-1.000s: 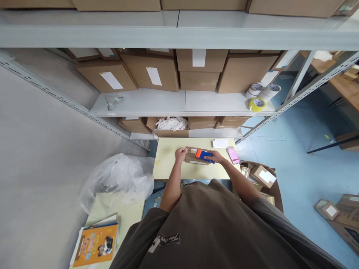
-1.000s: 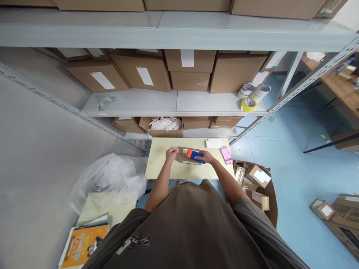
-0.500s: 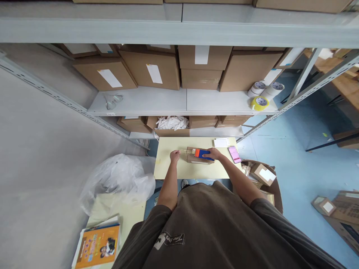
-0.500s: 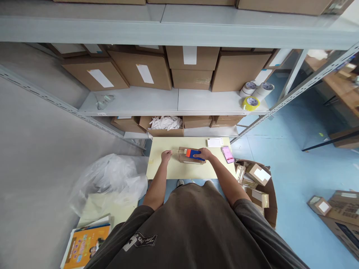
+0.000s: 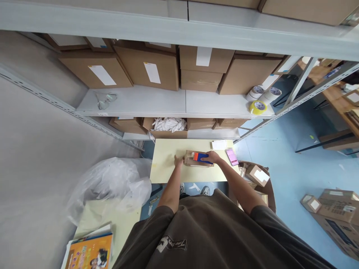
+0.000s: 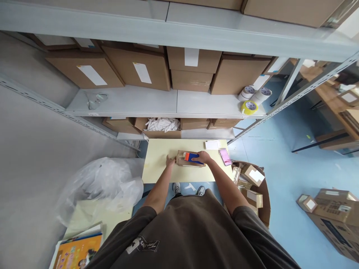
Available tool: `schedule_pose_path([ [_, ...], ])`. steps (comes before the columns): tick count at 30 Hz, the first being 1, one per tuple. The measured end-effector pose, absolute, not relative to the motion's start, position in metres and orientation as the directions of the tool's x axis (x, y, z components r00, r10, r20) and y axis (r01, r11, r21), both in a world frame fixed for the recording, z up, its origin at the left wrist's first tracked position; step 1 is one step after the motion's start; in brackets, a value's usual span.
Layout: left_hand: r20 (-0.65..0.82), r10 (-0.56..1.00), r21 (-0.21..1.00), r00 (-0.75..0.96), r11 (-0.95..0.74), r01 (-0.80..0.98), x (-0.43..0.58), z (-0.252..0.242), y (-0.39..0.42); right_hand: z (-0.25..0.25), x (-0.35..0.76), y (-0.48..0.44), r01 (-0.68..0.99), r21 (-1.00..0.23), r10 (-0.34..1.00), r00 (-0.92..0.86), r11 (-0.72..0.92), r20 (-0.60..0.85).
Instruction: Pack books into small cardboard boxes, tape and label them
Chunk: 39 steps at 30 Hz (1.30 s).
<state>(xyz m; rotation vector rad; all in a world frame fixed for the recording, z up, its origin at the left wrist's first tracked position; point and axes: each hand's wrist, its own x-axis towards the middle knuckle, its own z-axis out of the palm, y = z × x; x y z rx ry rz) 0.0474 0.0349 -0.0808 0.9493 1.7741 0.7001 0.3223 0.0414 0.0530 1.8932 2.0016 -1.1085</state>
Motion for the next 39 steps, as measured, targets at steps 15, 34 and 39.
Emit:
schedule_pose_path([
  [15, -0.429, 0.756, 0.650, 0.494, -0.122, 0.750, 0.053, -0.043, 0.068, 0.066, 0.318, 0.048, 0.946, -0.314, 0.762, -0.145, -0.080, -0.632],
  [34, -0.424, 0.768, 0.692, 0.480, -0.067, 0.719, 0.055, -0.045, 0.065, 0.047, 0.524, -0.004, 0.937, -0.239, 0.772, 0.047, -0.254, -0.634],
  [39, -0.375, 0.781, 0.743, 0.499, -0.068, 0.665, 0.022, -0.047, 0.064, 0.043, 0.488, 0.003, 0.911, -0.306, 0.772, 0.020, -0.275, -0.635],
])
